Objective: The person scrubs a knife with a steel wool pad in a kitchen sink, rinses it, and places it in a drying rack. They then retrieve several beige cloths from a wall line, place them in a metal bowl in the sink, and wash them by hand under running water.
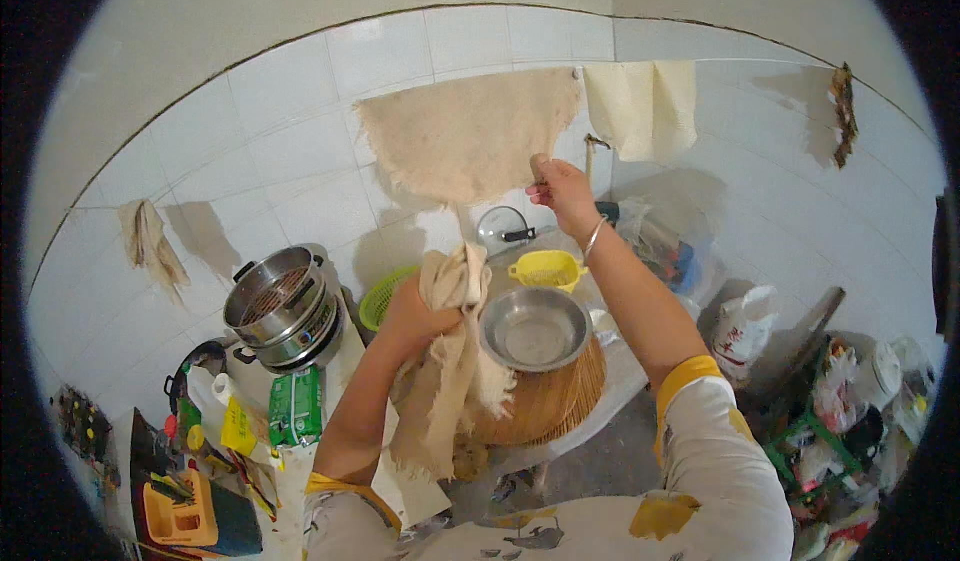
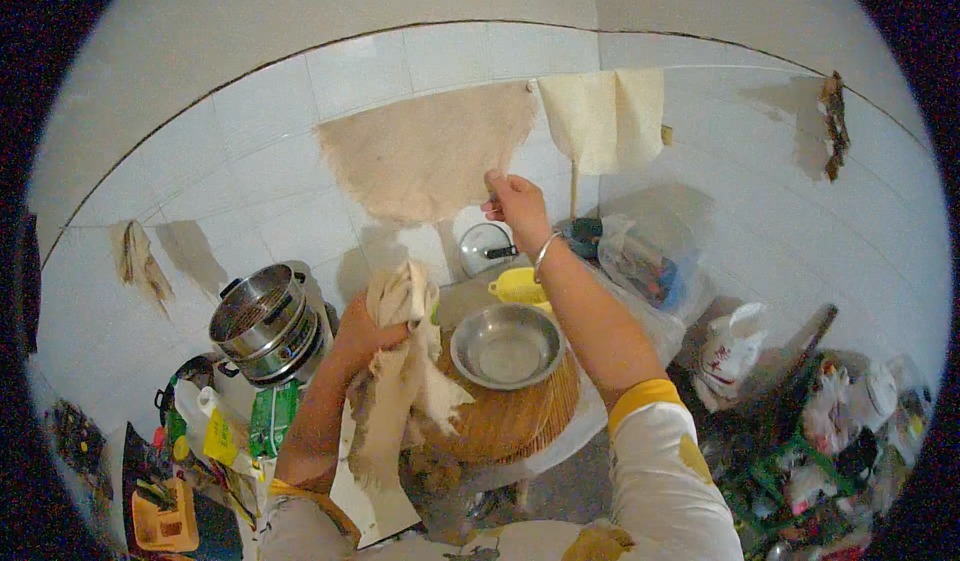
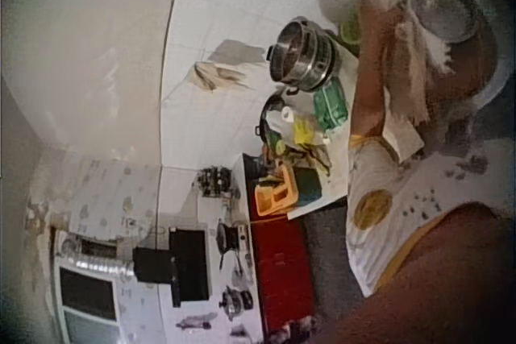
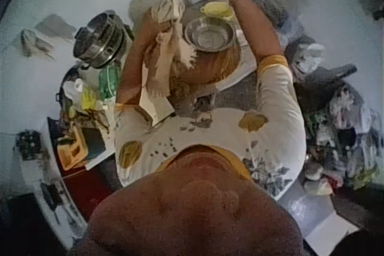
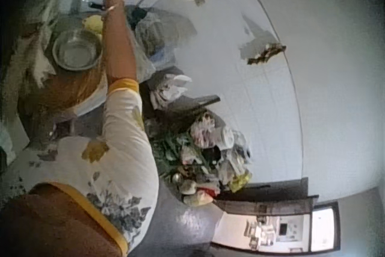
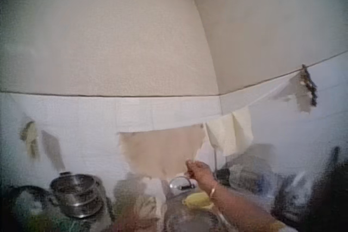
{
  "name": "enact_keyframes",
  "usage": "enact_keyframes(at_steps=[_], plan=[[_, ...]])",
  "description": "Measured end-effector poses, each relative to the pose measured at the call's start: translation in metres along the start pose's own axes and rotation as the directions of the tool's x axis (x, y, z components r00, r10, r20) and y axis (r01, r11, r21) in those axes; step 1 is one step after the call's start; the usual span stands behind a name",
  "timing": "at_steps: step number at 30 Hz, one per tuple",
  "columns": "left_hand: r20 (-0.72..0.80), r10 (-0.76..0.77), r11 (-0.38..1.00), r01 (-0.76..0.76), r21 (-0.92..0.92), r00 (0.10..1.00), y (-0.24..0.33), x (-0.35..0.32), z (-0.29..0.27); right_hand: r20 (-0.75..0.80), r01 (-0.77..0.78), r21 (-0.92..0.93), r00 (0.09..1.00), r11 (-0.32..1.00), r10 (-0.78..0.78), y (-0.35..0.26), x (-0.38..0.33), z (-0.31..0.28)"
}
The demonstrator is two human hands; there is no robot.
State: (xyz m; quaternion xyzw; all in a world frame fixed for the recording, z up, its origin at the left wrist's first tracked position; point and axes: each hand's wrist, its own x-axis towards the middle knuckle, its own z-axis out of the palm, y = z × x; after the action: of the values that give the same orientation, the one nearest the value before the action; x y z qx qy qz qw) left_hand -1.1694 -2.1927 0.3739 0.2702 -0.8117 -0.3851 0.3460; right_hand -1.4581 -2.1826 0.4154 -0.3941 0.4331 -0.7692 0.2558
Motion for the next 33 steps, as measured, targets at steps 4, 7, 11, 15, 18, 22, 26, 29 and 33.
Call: enact_keyframes(at_steps=[4,7,11,15,18,22,26,29,33], plan=[[0.193,-0.037,0.928,-0.038,0.371,0.981,0.045,-0.001,0.007,0.103,0.069,-0.176,0.993,0.982,-0.052,0.011,0.004,-0.002],[0.272,0.202,0.654,-0.337,0.677,0.941,0.056,0.002,0.018,0.174,0.134,-0.260,0.981,0.956,-0.090,0.020,-0.014,-0.013],[0.287,0.488,0.417,-0.509,0.753,0.825,0.074,0.017,0.059,0.219,0.234,-0.242,0.959,0.942,-0.182,0.017,-0.054,-0.018],[0.346,0.545,0.338,-0.578,0.743,0.764,0.080,0.049,0.084,0.391,0.438,-0.450,0.880,0.778,-0.269,0.012,-0.050,-0.048],[0.438,0.544,0.285,-0.649,0.706,0.716,0.076,0.054,0.093,0.448,0.466,-0.518,0.862,0.717,-0.237,-0.007,-0.066,-0.063],[0.418,0.594,0.291,-0.667,0.686,0.688,0.076,0.055,0.109,0.430,0.420,-0.600,0.887,0.680,-0.168,-0.016,-0.075,-0.087],[0.336,0.717,0.322,-0.718,0.617,0.610,0.073,0.055,0.107,0.400,0.492,-0.469,0.859,0.734,-0.320,-0.019,-0.090,-0.083],[0.252,0.699,0.436,-0.678,0.591,0.669,0.091,0.041,0.109,0.306,0.337,-0.475,0.929,0.813,-0.207,-0.024,-0.094,-0.090],[0.137,0.774,0.441,-0.681,0.585,0.619,0.078,0.037,0.103,-0.052,-0.094,-0.075,0.995,0.993,0.091,-0.045,-0.102,-0.111]])
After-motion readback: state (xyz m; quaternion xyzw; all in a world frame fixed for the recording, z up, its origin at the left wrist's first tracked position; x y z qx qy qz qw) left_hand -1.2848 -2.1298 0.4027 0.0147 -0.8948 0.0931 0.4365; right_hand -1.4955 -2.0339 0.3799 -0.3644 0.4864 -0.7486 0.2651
